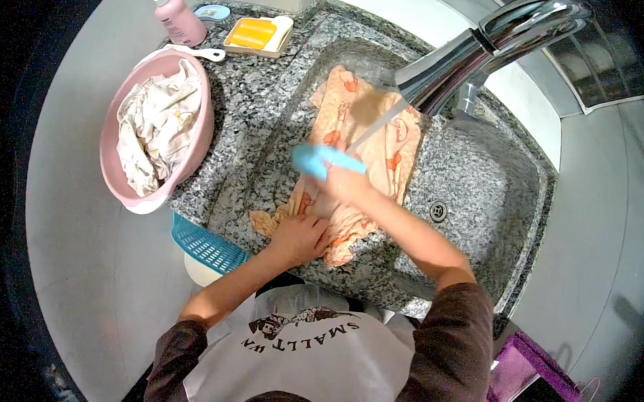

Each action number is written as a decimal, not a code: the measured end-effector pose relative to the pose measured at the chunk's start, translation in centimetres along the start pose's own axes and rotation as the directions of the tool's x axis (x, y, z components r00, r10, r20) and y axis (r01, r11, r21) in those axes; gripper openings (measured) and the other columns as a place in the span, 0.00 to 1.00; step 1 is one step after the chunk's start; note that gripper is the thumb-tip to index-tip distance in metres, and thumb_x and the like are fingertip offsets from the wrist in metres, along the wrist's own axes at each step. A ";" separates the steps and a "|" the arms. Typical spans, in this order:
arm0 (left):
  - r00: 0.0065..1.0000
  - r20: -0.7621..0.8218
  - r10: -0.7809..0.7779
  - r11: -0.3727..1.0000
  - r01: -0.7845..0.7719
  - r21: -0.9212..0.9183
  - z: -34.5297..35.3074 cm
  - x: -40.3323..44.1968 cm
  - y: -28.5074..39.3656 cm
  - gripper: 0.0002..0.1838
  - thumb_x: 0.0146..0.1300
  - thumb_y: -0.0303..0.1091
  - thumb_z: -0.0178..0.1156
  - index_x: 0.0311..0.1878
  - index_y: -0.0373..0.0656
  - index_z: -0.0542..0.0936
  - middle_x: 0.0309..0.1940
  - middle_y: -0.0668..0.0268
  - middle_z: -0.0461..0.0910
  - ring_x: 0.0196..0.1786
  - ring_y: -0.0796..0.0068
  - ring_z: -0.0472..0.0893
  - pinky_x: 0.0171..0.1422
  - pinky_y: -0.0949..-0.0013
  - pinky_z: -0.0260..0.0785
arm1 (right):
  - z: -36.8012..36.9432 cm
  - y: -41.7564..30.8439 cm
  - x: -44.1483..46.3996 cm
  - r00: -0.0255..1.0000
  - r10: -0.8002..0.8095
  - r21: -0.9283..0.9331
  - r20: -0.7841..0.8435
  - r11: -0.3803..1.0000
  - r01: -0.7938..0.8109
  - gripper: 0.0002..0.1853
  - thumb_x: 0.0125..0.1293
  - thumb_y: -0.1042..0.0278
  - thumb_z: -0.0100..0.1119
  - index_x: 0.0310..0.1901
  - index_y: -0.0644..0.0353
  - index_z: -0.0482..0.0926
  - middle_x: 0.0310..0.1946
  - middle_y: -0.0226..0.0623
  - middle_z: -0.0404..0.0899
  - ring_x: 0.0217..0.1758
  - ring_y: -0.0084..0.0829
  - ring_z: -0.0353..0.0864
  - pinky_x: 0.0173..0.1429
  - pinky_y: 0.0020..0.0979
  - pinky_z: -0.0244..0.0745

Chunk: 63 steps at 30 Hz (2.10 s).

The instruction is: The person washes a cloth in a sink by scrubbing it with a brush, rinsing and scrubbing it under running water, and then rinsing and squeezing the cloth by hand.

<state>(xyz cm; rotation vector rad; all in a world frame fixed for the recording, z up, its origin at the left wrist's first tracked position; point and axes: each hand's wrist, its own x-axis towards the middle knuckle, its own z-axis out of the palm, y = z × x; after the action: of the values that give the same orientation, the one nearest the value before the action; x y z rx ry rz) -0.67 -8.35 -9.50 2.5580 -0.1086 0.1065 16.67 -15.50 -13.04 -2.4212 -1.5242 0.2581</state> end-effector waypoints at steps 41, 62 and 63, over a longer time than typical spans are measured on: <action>0.985 0.108 0.131 0.985 -0.142 0.099 -3.0 -0.2 -3.8 0.10 0.49 0.31 0.56 0.37 0.44 0.77 0.34 0.62 0.73 0.42 0.61 0.75 0.46 0.61 0.68 | 0.7 5.7 7.0 0.920 0.194 0.213 -0.340 0.969 -0.125 0.28 0.55 0.50 0.58 0.58 0.44 0.68 0.46 0.44 0.72 0.41 0.43 0.73 0.47 0.40 0.73; 0.982 0.180 0.063 0.983 -0.092 0.157 -2.6 -0.1 -3.8 0.09 0.52 0.35 0.56 0.37 0.46 0.76 0.33 0.59 0.74 0.33 0.61 0.78 0.37 0.60 0.70 | -0.1 4.0 5.1 0.971 0.133 0.087 -0.200 0.989 -0.118 0.30 0.52 0.49 0.61 0.56 0.51 0.71 0.45 0.48 0.75 0.46 0.45 0.77 0.51 0.39 0.73; 0.986 0.152 0.075 0.982 -0.100 0.162 -2.8 0.1 -3.9 0.10 0.52 0.35 0.56 0.37 0.46 0.76 0.33 0.60 0.74 0.33 0.61 0.78 0.36 0.61 0.71 | -0.4 5.5 7.0 0.962 0.201 0.310 -0.182 0.941 -0.138 0.30 0.53 0.51 0.61 0.56 0.54 0.70 0.46 0.46 0.75 0.46 0.42 0.77 0.52 0.36 0.73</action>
<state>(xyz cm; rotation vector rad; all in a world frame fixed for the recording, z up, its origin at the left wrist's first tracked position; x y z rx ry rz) -0.36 -3.53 -9.30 2.7296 -0.2794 -0.0386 24.56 -11.49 -14.46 -2.2597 -1.0998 0.2341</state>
